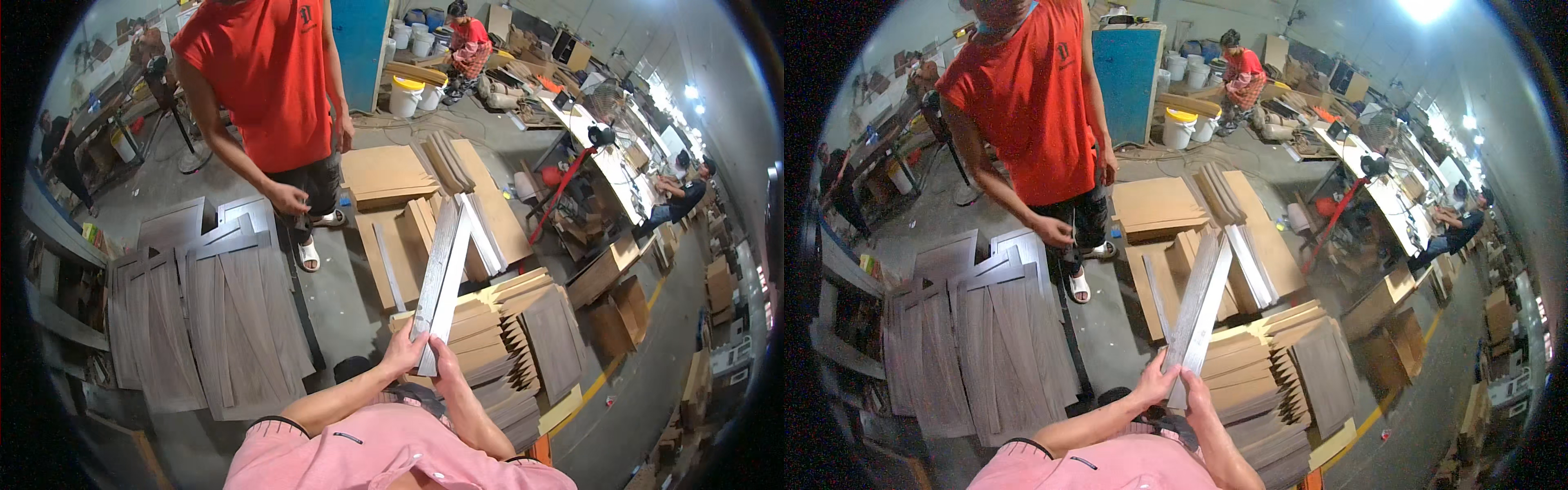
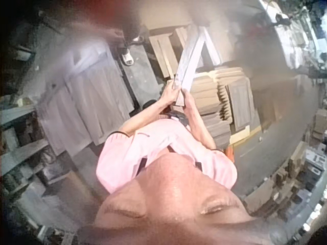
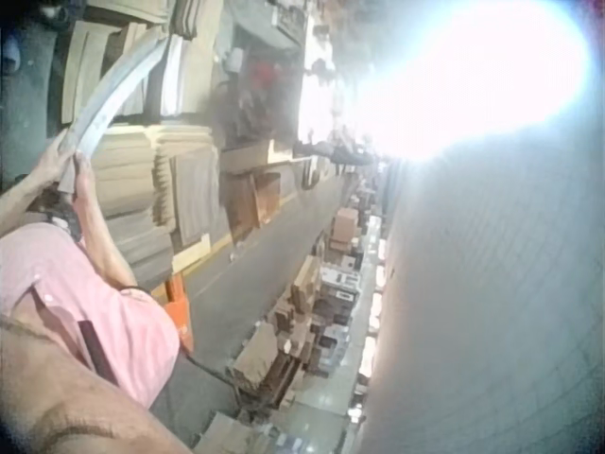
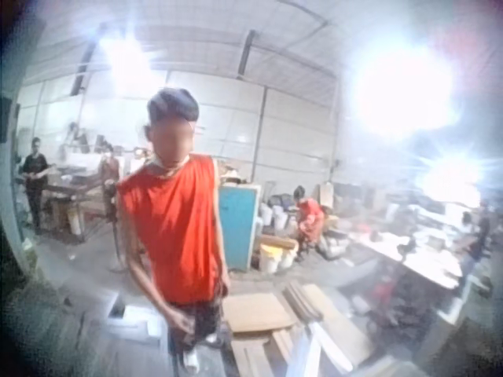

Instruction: The person collects wooden trim pieces from a stack on a pallet jack, places them onto larger grey furniture panels, and then stacks the assembled panels on a separate pile.

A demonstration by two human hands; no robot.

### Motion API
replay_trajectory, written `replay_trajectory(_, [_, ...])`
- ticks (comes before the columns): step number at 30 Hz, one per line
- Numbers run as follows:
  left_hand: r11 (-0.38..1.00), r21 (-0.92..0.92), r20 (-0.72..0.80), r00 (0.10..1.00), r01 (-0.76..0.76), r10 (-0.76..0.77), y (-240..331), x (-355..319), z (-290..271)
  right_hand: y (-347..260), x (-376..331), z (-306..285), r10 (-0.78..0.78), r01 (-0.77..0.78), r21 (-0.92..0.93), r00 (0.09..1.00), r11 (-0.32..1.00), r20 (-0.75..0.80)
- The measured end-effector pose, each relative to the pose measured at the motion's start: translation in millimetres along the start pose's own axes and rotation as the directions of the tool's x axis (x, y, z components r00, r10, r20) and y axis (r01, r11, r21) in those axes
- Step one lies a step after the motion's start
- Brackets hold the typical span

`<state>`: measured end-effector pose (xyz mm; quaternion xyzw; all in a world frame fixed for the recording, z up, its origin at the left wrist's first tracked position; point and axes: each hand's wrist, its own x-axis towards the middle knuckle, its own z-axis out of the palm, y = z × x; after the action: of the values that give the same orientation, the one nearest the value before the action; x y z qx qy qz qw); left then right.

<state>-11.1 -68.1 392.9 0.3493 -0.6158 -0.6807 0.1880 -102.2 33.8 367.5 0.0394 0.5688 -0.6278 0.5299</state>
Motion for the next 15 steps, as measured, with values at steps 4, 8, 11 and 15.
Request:
replay_trajectory(4, [1.000, -0.003, -0.011, 1.000, 0.027, -0.027, 9.9, 44.9, -2.6, -26.2, 41.7, 4.5, -0.024, 0.025, -0.007, 0.998, 1.000, 0.051])
replay_trajectory(8, [0.999, 0.019, -0.068, 0.997, -0.042, 0.043, 20.8, 99.1, -11.7, -58.4, 86.8, 23.9, -0.068, 0.068, 0.000, 0.995, 0.998, 0.070])
replay_trajectory(11, [0.993, 0.049, -0.095, 0.989, -0.105, 0.109, 39.6, 139.7, -24.4, -85.7, 121.5, 43.0, -0.061, 0.063, -0.017, 0.994, 0.998, 0.090])
replay_trajectory(15, [0.996, -0.083, 0.020, 0.999, -0.031, 0.033, 50.4, 215.9, -52.5, -117.0, 188.3, 72.2, -0.126, 0.127, -0.002, 0.988, 0.992, 0.088])
